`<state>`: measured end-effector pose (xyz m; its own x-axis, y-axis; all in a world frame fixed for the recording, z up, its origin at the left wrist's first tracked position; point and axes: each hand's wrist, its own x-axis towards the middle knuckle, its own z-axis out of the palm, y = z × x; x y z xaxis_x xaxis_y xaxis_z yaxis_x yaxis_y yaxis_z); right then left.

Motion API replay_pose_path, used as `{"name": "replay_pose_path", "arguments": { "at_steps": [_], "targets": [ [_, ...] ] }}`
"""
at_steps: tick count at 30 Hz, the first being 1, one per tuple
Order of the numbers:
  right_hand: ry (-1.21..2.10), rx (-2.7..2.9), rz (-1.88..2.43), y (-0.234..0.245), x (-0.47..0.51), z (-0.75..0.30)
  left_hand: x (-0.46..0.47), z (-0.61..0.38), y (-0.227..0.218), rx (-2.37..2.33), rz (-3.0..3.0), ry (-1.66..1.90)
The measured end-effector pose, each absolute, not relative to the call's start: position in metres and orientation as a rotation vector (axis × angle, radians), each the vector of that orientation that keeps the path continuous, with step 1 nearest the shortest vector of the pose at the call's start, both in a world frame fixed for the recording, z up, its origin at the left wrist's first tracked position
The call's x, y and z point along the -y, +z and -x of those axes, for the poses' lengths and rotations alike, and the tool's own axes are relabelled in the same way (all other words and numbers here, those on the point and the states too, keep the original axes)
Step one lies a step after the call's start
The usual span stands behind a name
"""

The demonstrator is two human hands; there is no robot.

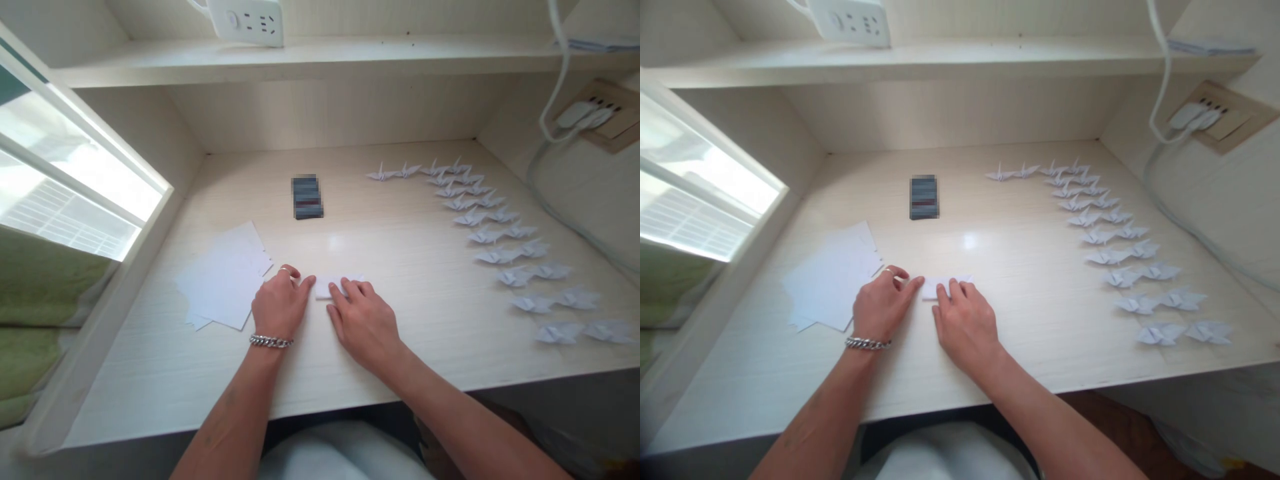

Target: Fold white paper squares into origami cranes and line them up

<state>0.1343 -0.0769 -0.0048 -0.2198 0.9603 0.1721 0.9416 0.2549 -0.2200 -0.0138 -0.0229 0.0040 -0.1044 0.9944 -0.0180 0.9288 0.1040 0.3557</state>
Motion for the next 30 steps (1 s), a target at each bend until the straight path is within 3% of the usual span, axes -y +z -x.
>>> {"name": "replay_pose_path", "arguments": {
  "at_steps": [3, 6, 30],
  "targets": [
    [0.098, 2.256, 1.755, -0.006, 0.077, -0.134, 0.042, 0.011, 0.001, -1.884, -2.246, 0.695],
    [0.103, 2.258, 1.744, -0.008, 0.077, -0.135, 0.062, 0.002, -0.005, -1.411, -2.423, 0.708],
    [0.118, 2.183, 1.884, -0.012, 0.103, -0.161, 0.081, -0.002, -0.006, -1.523, -2.633, 0.270]
  ]
}}
